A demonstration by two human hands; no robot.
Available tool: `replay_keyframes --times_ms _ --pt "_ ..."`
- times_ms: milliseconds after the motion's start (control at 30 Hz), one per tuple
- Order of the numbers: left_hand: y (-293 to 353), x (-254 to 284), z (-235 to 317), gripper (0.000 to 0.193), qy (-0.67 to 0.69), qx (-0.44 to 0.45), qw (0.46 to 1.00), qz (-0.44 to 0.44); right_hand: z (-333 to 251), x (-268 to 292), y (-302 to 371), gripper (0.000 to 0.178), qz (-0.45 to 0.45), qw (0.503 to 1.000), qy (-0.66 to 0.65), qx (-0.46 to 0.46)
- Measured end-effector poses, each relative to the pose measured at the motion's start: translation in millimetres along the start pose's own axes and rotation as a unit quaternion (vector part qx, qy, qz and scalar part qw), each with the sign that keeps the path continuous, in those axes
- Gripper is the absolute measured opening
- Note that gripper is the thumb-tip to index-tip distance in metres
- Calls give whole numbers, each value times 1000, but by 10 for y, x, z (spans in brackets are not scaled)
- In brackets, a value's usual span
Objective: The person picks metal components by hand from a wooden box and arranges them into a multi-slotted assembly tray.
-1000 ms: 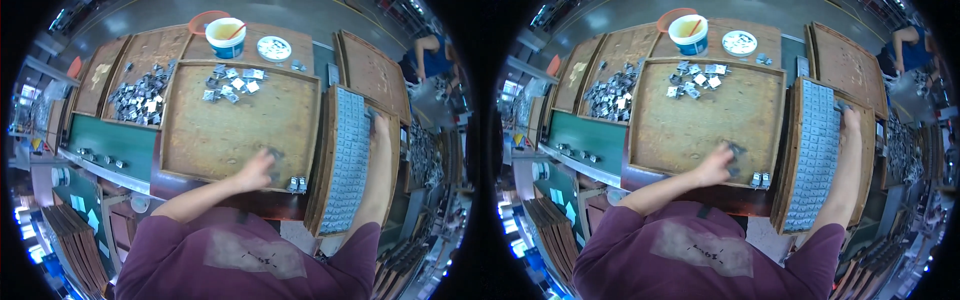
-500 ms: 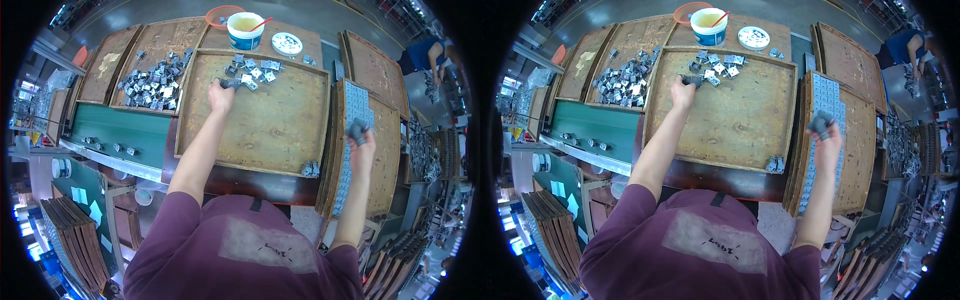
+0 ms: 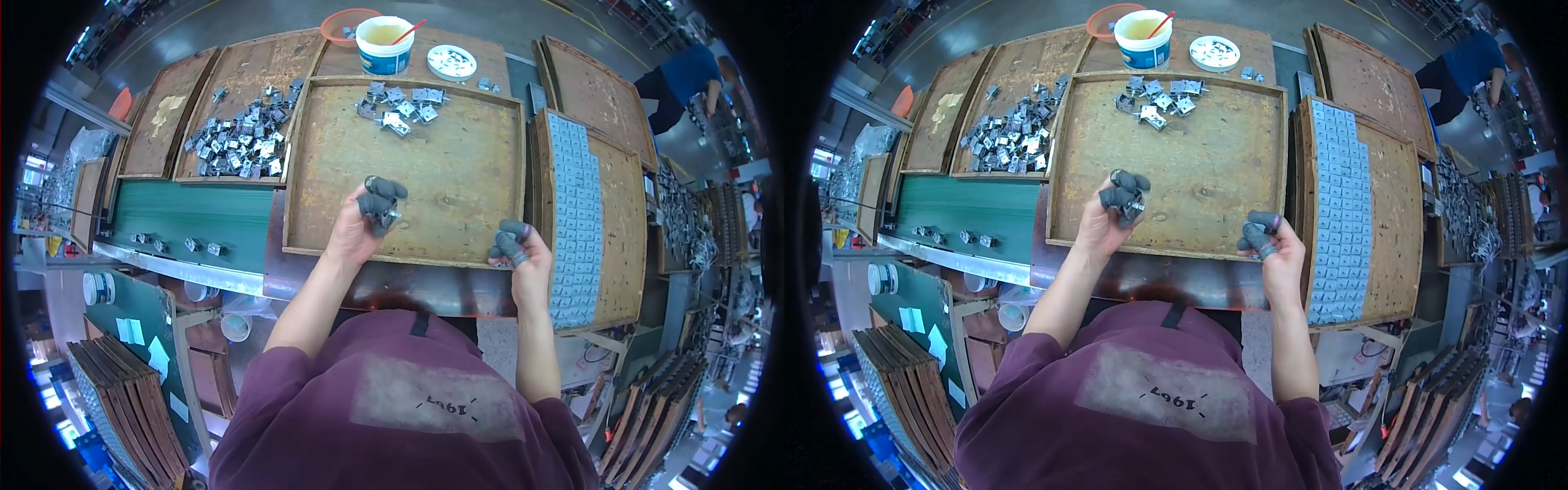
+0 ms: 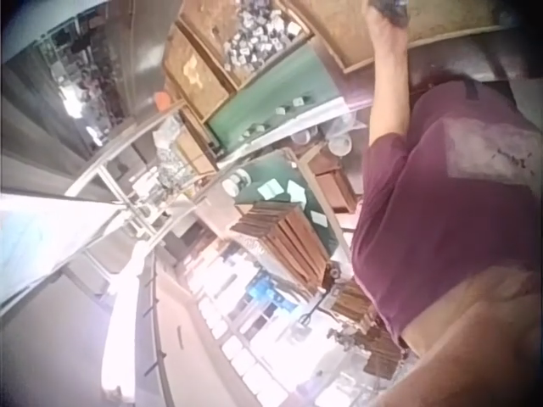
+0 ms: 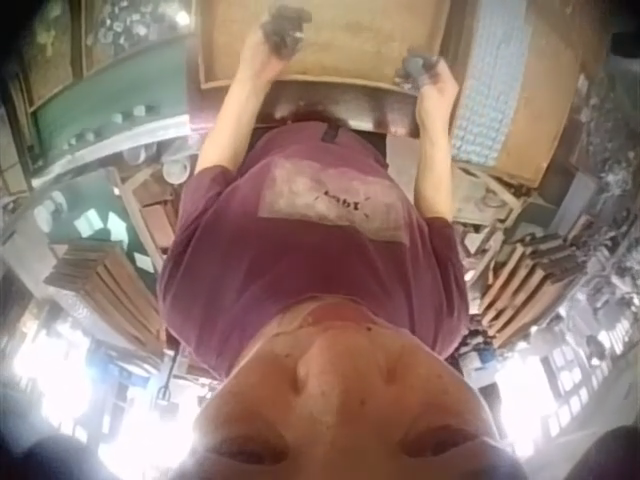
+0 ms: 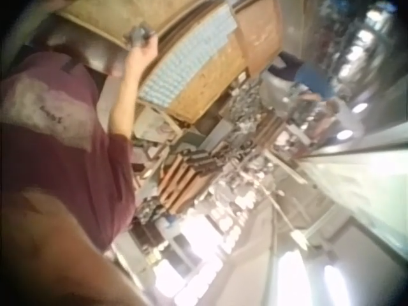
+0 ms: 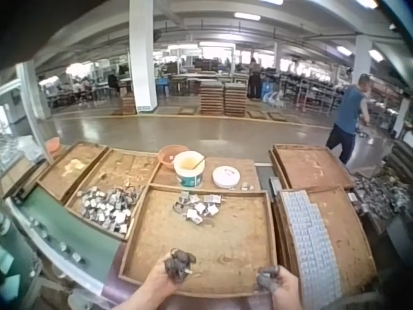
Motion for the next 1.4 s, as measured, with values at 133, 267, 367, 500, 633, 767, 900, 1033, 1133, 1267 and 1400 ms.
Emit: replay_keyframes --times_ms 133,267,367,500,633,767,900,1033,1133,1267,1400 --pt "188 -252 1 35 -24 25 999 21 -27 -120 52 34 -13 998 -46 35" --pt "296 -377 -48 43 -161 16 987 -7 -51 -205 202 36 -16 999 -39 12" --pt "390 -537 -47 43 -284 79 956 2 -191 -365 330 34 -64 997 19 -38" --pt "450 -643 -24 41 -388 0 920 -59 -532 -582 408 33 -95 872 439 196" --pt "493 -828 7 39 -435 -24 891 -124 -700 -741 451 34 -118 835 472 256" --pt "537 -989 -27 42 -503 -57 848 -159 -717 -796 475 30 -116 798 518 287" --pt "531 -949 -245 42 -453 -42 887 -77 -628 -792 470 28 -68 761 568 307" --pt "457 -857 -400 43 -317 11 945 -80 -551 -642 399 28 -77 809 513 276" --pt "449 -921 -393 44 -346 5 932 -107 -607 -640 425 28 -82 807 504 296" --pt "403 -998 -466 46 -433 -27 897 -85 -469 -638 373 27 -34 763 570 304" --pt "267 -1019 -421 49 -508 -61 850 -127 -460 -557 354 24 0 766 558 318"
Point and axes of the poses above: each hand's wrist, its own y-axis away from the middle knuckle, its own x-axis out of the back of the hand, z = x × y, the point moved 6 cm from there along -y, towards the middle knuckle, and after that the axes turned 5 degrees about -z, right-handed, at the moved point
